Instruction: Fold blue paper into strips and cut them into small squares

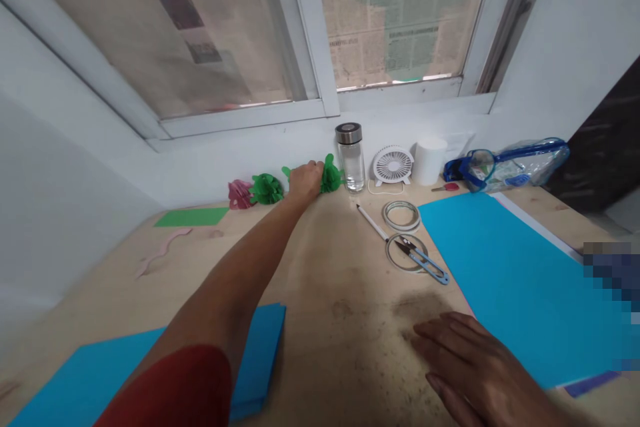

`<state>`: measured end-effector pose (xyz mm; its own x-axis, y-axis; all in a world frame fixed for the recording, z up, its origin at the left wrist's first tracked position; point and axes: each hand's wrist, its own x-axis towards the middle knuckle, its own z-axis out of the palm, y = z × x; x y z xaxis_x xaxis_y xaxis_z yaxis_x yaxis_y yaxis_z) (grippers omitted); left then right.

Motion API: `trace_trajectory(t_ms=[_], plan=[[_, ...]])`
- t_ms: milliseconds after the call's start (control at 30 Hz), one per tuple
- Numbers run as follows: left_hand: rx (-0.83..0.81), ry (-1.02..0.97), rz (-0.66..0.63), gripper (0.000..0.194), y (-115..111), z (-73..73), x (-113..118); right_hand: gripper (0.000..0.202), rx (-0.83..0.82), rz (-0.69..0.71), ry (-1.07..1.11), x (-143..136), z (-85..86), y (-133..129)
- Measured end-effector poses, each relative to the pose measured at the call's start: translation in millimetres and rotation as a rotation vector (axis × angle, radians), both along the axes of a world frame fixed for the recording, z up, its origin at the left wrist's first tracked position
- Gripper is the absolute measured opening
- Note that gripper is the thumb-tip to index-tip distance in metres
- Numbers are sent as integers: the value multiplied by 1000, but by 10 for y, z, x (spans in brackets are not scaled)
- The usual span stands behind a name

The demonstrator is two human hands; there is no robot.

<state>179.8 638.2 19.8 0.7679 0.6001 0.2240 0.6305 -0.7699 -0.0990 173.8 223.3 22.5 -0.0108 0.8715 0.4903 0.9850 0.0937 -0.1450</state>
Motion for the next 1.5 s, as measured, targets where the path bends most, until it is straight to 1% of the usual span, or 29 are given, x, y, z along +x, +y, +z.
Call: trace_trajectory(t_ms=[133,300,433,633,767,900,933,1000,1067,1100,1167,1233,1367,1500], plan=[[25,19,9,35,83,-9,-28,37,-24,-1,35,21,-5,4],[37,16,11,36,156,-12,-43,34,-25,-30,32,7,20,6],[31,2,14,33,199,-23,-45,36,-45,-46,50,14,33,-17],[41,-11,31,34,185,-68,-73,34,-129,-60,16,-10,0,-57],[52,-13,36,36,134,-53,-130,36,-183,-94,28,-6,-42,-125],[63,-25,34,40,41,-8,-217,33,-158,-162,16,195,-159,-301],[64,-28,31,41,13,4,-244,31,-144,-200,-5,266,-203,-364],[61,-28,15,41,-43,28,-298,32,-139,-322,-58,397,-300,-505],[55,-19,0,41,-93,55,-350,39,-159,-431,-97,483,-392,-653],[52,-15,-4,41,-117,69,-373,44,-173,-462,-107,506,-432,-723],[50,-9,-4,42,-166,97,-409,51,-207,-474,-115,517,-499,-848],[48,-5,-5,41,-221,117,-430,54,-228,-463,-118,505,-554,-946],[41,-4,2,35,-347,106,-418,53,-251,-452,-134,487,-645,-1060],[38,-6,20,35,-414,58,-342,49,-238,-463,-213,484,-706,-1091]])
